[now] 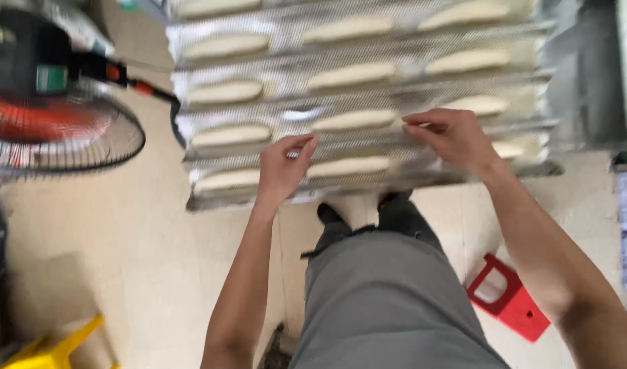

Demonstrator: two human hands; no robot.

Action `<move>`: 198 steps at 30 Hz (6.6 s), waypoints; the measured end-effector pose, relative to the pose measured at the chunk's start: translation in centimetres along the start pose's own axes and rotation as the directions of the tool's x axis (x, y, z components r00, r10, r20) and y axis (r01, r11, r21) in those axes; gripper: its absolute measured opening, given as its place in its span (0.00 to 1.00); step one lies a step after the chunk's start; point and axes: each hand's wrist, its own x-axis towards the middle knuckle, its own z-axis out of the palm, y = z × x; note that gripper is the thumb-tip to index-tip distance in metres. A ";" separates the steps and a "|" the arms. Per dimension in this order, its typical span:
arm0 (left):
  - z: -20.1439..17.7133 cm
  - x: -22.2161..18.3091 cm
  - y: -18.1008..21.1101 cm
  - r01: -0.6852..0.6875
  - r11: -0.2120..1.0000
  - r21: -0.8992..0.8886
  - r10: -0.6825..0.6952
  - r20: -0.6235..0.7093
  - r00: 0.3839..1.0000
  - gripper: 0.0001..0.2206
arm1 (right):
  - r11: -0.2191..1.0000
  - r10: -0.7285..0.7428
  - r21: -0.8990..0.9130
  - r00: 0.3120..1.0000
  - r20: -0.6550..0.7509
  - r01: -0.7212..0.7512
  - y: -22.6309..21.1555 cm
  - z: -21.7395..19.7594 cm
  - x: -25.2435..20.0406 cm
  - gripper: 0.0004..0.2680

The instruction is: Placing pieces of shaped bread dough onto metal baking trays in a bakery.

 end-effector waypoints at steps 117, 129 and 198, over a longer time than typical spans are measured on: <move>23.4 17.6 7.4 -0.141 0.989 -0.038 0.141 0.016 0.990 0.15 | 0.793 -0.383 -0.375 0.871 0.308 0.481 8.5 -11.7 13.2 0.09; 25.5 18.1 10.5 -0.002 0.999 0.048 -0.010 0.242 0.970 0.17 | 0.879 -0.356 -0.278 0.920 0.161 0.388 12.2 -16.8 9.9 0.14; 26.1 10.0 4.2 0.132 0.973 -0.190 -0.076 0.276 0.958 0.15 | 0.994 0.106 0.020 0.994 0.015 -0.107 15.2 -17.1 -1.2 0.11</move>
